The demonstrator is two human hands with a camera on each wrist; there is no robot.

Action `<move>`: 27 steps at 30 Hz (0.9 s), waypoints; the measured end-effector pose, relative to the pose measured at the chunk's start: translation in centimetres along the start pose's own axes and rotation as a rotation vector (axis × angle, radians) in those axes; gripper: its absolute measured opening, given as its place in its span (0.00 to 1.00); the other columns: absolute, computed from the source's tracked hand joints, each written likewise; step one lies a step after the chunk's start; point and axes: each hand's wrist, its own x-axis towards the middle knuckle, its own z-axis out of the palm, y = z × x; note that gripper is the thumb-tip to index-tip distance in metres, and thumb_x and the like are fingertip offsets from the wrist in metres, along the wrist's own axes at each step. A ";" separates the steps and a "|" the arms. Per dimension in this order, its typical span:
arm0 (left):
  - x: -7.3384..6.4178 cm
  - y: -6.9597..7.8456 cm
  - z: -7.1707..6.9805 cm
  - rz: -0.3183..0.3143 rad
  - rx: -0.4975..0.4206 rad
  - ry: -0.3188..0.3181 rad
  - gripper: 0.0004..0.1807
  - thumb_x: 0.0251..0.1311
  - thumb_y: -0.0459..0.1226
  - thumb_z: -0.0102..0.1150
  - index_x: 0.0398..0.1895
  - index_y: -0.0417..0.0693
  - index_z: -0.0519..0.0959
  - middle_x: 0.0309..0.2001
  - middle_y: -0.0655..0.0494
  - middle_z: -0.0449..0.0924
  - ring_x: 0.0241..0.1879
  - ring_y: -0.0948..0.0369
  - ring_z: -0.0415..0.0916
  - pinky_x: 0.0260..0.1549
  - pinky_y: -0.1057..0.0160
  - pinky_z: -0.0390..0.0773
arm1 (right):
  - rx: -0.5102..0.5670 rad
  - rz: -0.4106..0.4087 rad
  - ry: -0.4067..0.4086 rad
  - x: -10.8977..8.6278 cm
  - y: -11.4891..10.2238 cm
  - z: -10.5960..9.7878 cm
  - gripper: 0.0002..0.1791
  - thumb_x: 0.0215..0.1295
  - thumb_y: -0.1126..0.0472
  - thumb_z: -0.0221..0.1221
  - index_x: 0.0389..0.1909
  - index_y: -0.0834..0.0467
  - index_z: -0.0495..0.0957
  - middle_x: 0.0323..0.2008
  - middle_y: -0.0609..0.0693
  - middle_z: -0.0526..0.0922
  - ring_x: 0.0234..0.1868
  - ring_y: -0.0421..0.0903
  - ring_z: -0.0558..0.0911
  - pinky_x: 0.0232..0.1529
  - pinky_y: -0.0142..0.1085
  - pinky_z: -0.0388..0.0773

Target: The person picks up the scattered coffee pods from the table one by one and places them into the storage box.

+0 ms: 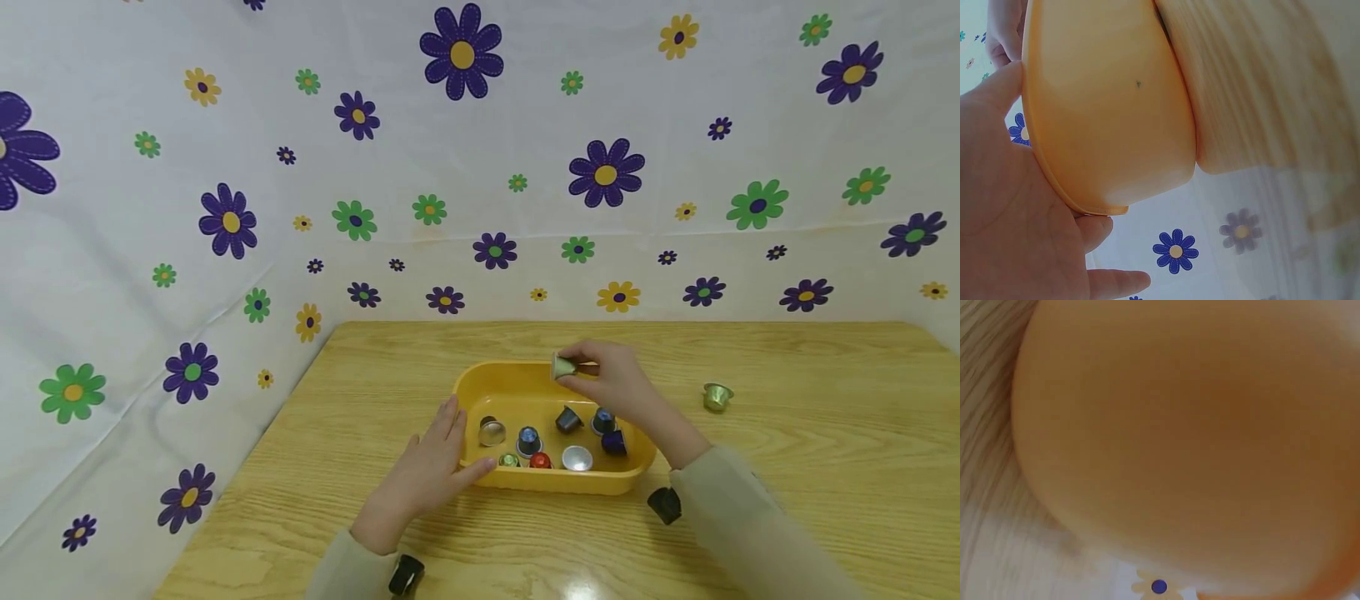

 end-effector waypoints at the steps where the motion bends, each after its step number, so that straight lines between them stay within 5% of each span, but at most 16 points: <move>1: 0.0 0.0 0.0 -0.002 0.000 -0.003 0.48 0.56 0.64 0.37 0.65 0.33 0.49 0.68 0.43 0.35 0.66 0.52 0.34 0.54 0.39 0.51 | 0.003 -0.010 -0.003 0.2 -0.1 0.3 0.16 0.53 0.67 0.61 0.43 0.67 0.75 0.41 0.58 0.78 0.43 0.51 0.78 0.42 0.37 0.74; 27: 0.0 0.0 0.0 0.003 0.014 -0.006 0.47 0.57 0.63 0.37 0.65 0.33 0.50 0.68 0.42 0.36 0.66 0.51 0.35 0.53 0.39 0.52 | -0.097 -0.028 -0.048 2.3 -1.8 3.8 0.16 0.53 0.65 0.62 0.43 0.65 0.76 0.41 0.56 0.79 0.43 0.51 0.77 0.45 0.38 0.73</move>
